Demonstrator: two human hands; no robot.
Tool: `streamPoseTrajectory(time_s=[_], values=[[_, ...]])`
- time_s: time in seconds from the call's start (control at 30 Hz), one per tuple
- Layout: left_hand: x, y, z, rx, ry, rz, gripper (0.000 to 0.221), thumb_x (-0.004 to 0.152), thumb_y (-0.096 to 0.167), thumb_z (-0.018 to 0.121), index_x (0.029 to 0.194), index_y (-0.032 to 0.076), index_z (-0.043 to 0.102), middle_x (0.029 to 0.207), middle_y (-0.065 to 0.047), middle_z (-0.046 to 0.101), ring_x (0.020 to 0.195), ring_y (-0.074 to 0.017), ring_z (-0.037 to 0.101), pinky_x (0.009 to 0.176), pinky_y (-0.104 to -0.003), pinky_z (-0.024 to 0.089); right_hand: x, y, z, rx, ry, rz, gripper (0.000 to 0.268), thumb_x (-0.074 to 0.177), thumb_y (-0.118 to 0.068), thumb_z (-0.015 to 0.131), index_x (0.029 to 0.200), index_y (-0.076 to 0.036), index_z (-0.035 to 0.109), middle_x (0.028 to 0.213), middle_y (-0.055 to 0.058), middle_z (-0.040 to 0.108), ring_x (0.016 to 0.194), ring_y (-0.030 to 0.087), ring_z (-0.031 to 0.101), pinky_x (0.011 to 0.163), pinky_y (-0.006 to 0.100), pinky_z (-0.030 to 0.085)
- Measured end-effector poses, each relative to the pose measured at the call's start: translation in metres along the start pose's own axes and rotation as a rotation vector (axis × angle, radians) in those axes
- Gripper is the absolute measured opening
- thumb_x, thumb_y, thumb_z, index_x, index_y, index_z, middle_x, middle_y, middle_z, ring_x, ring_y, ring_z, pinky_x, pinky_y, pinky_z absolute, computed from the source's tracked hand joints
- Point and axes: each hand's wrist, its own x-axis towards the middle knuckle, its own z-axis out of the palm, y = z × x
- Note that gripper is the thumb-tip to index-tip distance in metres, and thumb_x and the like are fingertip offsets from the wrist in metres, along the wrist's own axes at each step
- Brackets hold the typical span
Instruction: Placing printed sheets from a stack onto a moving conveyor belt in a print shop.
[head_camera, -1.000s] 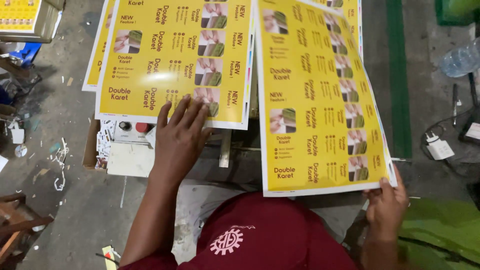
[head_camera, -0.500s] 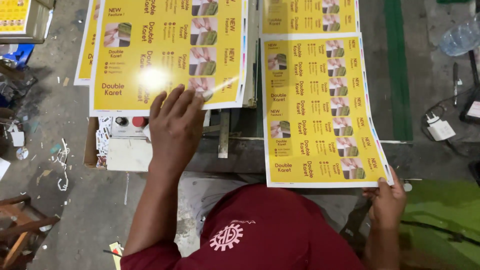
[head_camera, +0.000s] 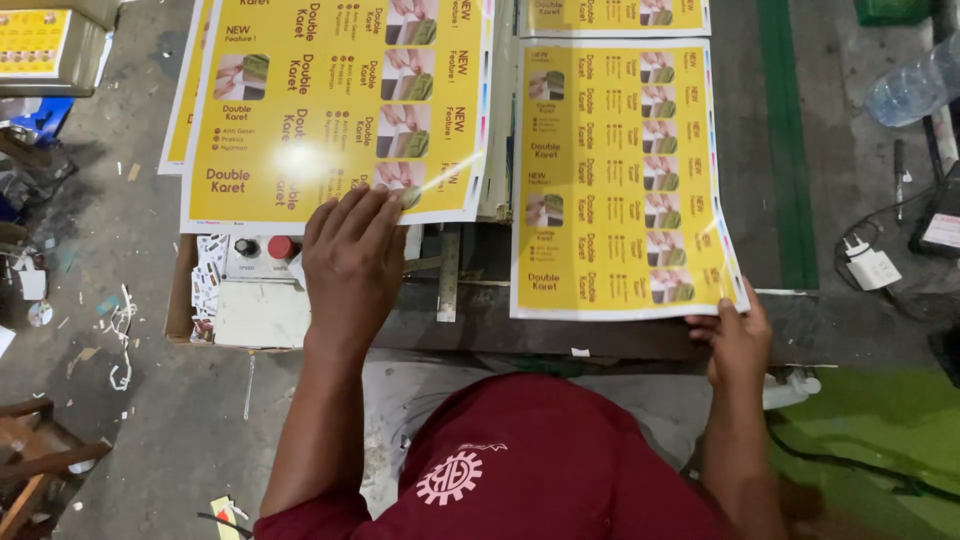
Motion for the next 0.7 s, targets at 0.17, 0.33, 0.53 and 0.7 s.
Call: streamPoseTrajectory(time_s=[0.17,0.33,0.53,0.7], values=[[-0.001,-0.012,-0.006,0.050,0.145,0.029,0.021,0.092,0.008,0.081,0.113,0.008,0.080,0.111,-0.013,0.077,0.105,-0.0358,0.074,0.092,-0.045,0.056,0.030,0.026,-0.012,0.039,-0.013,0.095,0.058,0.116,-0.017,0.053,0.167,-0.016,0.024,0.111,0.027,0.067,0.076,0.038,0.075,0.049,0.038,0.065],[-0.018,-0.007,0.005,-0.041,0.206,0.039,0.022,0.092,0.005,0.074,0.112,0.011,0.082,0.108,-0.011,0.078,0.098,-0.0342,0.076,0.082,-0.042,0.060,-0.008,0.005,-0.005,-0.022,-0.035,0.122,0.066,0.115,-0.016,0.054,0.168,-0.011,0.015,0.114,0.031,0.068,0.078,0.036,0.075,0.049,0.036,0.062],[-0.010,0.064,0.034,-0.320,0.209,0.139,0.022,0.084,0.008,0.077,0.106,0.007,0.080,0.105,-0.016,0.077,0.097,-0.0354,0.076,0.081,-0.044,0.062,-0.069,-0.078,0.108,-0.028,-0.316,0.012,0.051,0.102,-0.010,0.057,0.151,-0.002,0.047,0.106,0.030,0.071,0.074,0.028,0.074,0.049,0.027,0.057],[0.003,0.121,0.034,-0.371,0.026,0.195,0.023,0.093,0.015,0.068,0.112,0.004,0.073,0.115,-0.020,0.069,0.115,-0.0417,0.066,0.098,-0.055,0.050,-0.095,-0.102,0.170,0.067,-0.522,-0.004,0.046,0.098,-0.015,0.059,0.142,-0.004,0.061,0.106,0.029,0.075,0.081,0.038,0.077,0.060,0.045,0.065]])
